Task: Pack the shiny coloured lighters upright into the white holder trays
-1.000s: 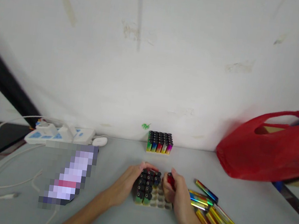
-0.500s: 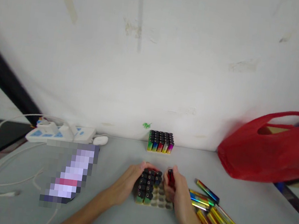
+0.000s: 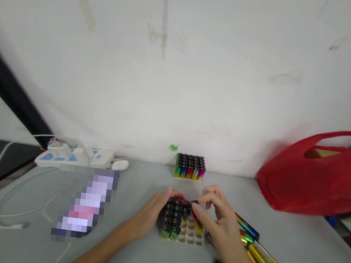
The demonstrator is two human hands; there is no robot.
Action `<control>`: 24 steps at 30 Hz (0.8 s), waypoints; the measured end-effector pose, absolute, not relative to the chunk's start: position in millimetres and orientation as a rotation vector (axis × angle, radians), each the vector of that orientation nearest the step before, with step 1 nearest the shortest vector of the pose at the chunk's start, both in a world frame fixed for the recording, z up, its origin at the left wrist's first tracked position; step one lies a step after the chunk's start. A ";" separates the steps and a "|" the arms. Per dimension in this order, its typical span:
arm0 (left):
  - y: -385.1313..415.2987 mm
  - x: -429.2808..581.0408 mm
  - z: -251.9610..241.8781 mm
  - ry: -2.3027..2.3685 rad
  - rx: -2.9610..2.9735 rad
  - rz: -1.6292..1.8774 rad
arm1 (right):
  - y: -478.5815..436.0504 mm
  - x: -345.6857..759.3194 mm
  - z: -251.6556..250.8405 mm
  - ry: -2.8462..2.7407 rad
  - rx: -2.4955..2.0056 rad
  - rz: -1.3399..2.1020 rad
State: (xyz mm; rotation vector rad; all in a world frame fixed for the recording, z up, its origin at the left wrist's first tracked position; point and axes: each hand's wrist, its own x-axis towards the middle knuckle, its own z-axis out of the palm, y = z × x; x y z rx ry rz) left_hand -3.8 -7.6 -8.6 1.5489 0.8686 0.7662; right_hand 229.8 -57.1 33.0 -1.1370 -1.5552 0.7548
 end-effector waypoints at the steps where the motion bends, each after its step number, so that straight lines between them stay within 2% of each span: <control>1: -7.5 -4.1 -9.8 0.874 1.539 0.764 | -57.3 231.3 33.5 -1.561 -1.157 0.799; 5: -7.0 -3.7 -12.2 0.907 1.534 0.766 | -59.9 232.9 32.9 -1.588 -1.177 0.955; 15: -2.6 -1.8 -18.4 0.845 1.514 0.776 | -60.2 232.0 29.8 -1.866 -1.136 0.792; 24: -3.8 -2.2 -18.9 0.837 1.469 0.774 | -57.6 236.7 30.0 -1.885 -1.161 0.880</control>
